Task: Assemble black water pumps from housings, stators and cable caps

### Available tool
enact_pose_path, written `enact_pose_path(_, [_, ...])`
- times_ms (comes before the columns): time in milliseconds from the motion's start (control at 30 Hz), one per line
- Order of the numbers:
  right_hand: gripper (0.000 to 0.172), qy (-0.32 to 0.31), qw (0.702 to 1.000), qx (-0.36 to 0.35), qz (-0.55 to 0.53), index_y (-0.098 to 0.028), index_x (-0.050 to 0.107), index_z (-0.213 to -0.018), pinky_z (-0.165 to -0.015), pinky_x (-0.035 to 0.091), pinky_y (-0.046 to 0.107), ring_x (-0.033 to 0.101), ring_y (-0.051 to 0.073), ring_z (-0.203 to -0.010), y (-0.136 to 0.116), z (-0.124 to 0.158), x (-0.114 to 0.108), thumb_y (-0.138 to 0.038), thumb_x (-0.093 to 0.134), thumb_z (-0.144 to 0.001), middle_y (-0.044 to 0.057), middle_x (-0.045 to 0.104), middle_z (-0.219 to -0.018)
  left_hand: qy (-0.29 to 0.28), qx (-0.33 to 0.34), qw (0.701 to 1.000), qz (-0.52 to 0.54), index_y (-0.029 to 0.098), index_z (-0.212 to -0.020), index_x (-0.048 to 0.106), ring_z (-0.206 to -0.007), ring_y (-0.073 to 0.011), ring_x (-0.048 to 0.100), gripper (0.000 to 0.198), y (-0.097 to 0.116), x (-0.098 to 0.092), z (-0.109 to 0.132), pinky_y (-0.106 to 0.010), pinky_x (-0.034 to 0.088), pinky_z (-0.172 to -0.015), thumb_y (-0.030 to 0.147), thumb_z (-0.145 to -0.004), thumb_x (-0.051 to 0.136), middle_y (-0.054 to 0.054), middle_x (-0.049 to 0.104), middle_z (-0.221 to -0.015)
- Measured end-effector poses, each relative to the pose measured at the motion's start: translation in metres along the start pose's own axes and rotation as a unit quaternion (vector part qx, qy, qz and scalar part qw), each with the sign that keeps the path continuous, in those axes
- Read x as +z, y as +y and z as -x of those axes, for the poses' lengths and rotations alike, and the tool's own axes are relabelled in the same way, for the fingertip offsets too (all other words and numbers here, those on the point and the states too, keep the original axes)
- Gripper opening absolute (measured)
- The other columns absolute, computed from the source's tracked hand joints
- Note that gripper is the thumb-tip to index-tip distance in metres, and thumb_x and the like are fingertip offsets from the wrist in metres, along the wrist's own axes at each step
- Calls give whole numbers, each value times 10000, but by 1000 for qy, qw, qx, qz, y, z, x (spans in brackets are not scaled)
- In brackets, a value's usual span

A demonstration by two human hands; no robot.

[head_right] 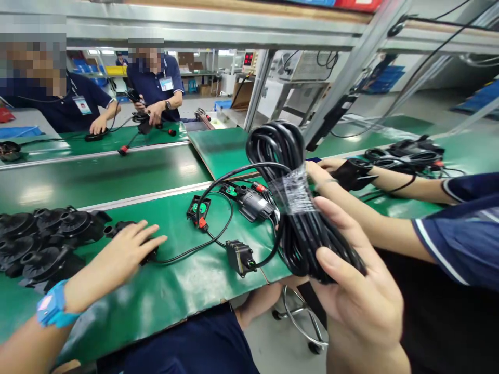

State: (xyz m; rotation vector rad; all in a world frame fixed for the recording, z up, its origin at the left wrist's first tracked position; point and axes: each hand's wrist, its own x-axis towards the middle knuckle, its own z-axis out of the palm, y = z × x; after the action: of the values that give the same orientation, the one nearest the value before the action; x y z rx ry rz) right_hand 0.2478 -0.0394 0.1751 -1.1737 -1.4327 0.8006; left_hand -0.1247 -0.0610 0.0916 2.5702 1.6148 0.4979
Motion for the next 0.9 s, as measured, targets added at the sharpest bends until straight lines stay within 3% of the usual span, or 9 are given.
enact_pose_path(67, [495, 34, 998, 22, -56, -422, 617, -1343, -1089, 459, 682, 299, 439, -1471, -8, -6, 0, -396, 565, -851, 3, 508, -1522, -23, 33, 990, 139, 261, -1394, 572, -1173, -300, 615, 595, 36, 13, -19, -462, 454, -1042, 94, -825, 531, -123, 663, -1306])
enact_pose_path(167, [465, 51, 993, 56, -89, -428, 637, -1310, -978, 541, 689, 403, 449, -1412, -23, -6, -2, -421, 520, -860, 25, 544, -1489, 20, 40, 945, 324, 221, -1368, 597, -1170, -308, 620, 567, 76, 46, -62, -472, 447, -1057, 111, -813, 548, -159, 664, -1296])
enact_pose_path(333, [480, 54, 992, -26, -110, -451, 629, -1313, -1092, 470, 657, 402, 385, -1426, -51, -7, 14, -314, 390, -920, 6, 618, -1399, 36, 50, 881, 469, 231, -1169, 679, -1149, -376, 609, 618, 91, 91, -111, -560, 355, -1119, 204, -574, 841, -136, 680, -1193])
enact_pose_path(433, [473, 11, 984, -146, -101, -447, 625, -1328, -1084, 475, 619, 387, 388, -1434, -68, -26, 27, -288, 359, -971, -53, 601, -1422, 65, 28, 857, 511, 230, -1055, 670, -1009, -301, 642, 302, 95, 92, -108, -482, 432, -1034, 304, -773, 745, -98, 679, -1000])
enact_pose_path(500, [433, -14, 968, -237, -87, -469, 651, -1288, -1088, 465, 585, 378, 388, -1439, -79, -48, 31, -304, 384, -991, -109, 610, -1398, 73, 13, 822, 564, 222, -1062, 653, -975, -274, 646, 256, 97, 80, -100, -429, 472, -969, 369, -855, 687, -92, 671, -956])
enact_pose_path(633, [408, -33, 933, -345, -94, -414, 700, -1236, -1203, 348, 492, 446, 329, -1414, -89, -95, 36, -236, 580, -889, -114, 629, -1314, 94, -21, 664, 742, 174, -893, 667, -890, -261, 672, 392, 90, 33, -86, -392, 502, -910, 561, -846, 705, -48, 621, -738])
enact_pose_path(700, [437, -55, 938, -321, -120, -330, 697, -1235, -1194, 359, 469, 501, 299, -1363, -84, -113, 41, -210, 657, -816, -71, 635, -1299, 157, -77, 610, 773, 165, -749, 618, -709, -173, 633, 364, 82, 3, -82, -321, 525, -818, 494, -870, 719, 14, 516, -608])
enact_pose_path(767, [453, -80, 950, -258, -156, -259, 672, -1225, -1138, 424, 467, 592, 268, -1246, -75, -125, 49, -217, 707, -776, -29, 664, -1250, 195, -138, 559, 794, 162, -672, 546, -490, -72, 456, 365, 75, -27, -79, -215, 485, -605, 380, -936, 672, 68, 381, -528])
enact_pose_path(900, [523, -111, 964, -139, -199, -218, 587, -1271, -925, 567, 424, 687, 189, -893, -51, -132, 66, -253, 737, -771, -2, 701, -1092, 144, -193, 470, 849, 150, -759, 579, -366, -33, 227, 511, 70, -80, -76, -145, 216, -355, 525, -1051, 392, 90, 255, -528])
